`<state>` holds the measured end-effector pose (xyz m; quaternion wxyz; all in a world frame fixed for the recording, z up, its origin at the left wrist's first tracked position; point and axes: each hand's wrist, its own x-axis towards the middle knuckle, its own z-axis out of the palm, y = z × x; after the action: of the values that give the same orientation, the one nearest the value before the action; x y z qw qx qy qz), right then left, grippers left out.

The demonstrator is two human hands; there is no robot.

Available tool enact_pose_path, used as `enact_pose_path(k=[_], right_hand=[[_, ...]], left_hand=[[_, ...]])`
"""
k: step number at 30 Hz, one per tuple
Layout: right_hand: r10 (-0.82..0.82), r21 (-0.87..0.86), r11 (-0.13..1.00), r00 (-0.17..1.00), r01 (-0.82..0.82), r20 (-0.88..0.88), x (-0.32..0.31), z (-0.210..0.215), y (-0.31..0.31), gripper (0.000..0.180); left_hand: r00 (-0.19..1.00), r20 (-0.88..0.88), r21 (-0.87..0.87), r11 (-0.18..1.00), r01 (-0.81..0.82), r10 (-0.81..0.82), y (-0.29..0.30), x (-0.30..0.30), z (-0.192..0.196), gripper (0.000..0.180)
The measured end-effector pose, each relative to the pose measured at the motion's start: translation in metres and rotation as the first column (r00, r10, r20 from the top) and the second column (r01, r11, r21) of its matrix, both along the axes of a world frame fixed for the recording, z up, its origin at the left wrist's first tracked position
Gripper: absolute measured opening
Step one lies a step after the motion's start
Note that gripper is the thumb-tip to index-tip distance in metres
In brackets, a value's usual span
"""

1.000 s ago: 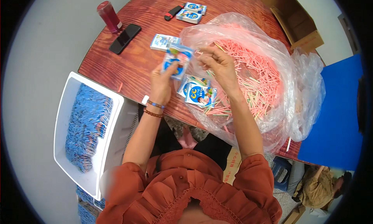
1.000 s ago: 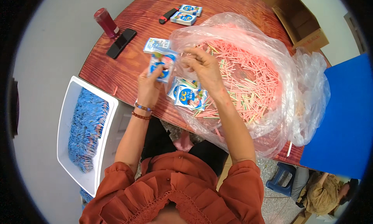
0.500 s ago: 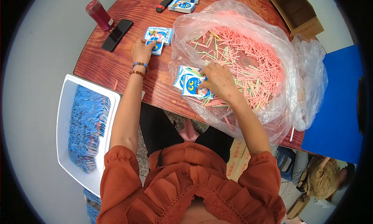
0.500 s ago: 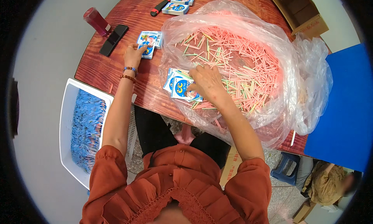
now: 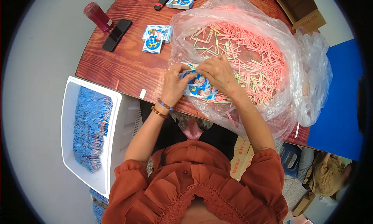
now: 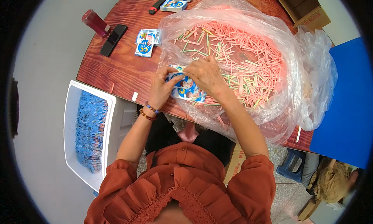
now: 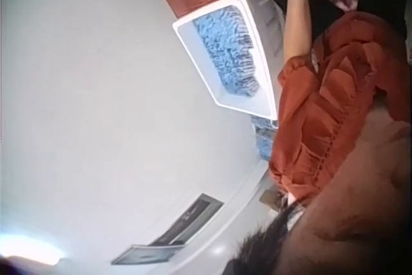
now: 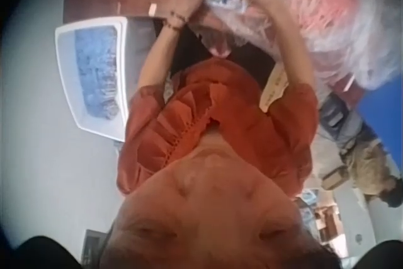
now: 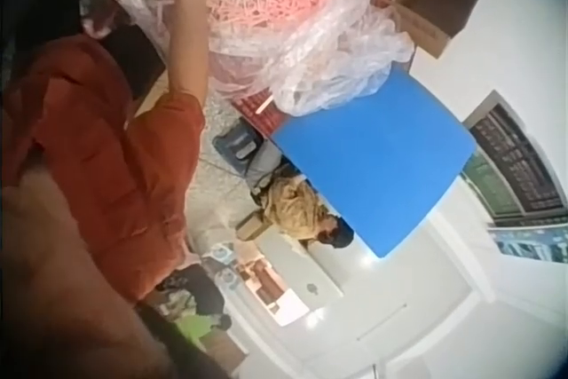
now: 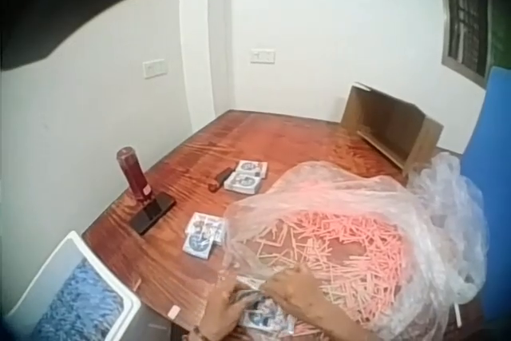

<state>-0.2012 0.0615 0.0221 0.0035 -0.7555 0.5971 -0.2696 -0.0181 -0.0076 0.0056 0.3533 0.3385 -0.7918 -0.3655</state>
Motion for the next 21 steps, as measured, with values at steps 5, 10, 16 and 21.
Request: enact_pose_path(k=[5,10,16,21], right_hand=[[0.006,-0.132,0.991,0.993,0.009,0.117,-0.002,0.01,0.004,0.011],[-0.223,0.336,0.936,0.565,-0.103,0.794,-0.002,0.014,0.01,0.007],[-0.214,0.296,0.943,0.398,-0.155,0.892,0.006,0.013,0.016,0.009],[-0.281,0.332,0.941,0.389,-0.07,0.877,0.013,0.013,0.023,0.015]], left_hand=[[0.996,-0.087,-0.2,0.98,-0.001,-0.017,0.0,-0.001,0.001,0.018],[0.843,-0.522,0.548,0.809,0.213,0.131,0.011,-0.004,0.017,0.009],[0.81,-0.541,0.604,0.775,0.185,0.228,0.02,-0.006,0.014,0.009],[0.743,-0.57,0.698,0.684,0.212,0.351,0.027,-0.01,0.011,0.013]])
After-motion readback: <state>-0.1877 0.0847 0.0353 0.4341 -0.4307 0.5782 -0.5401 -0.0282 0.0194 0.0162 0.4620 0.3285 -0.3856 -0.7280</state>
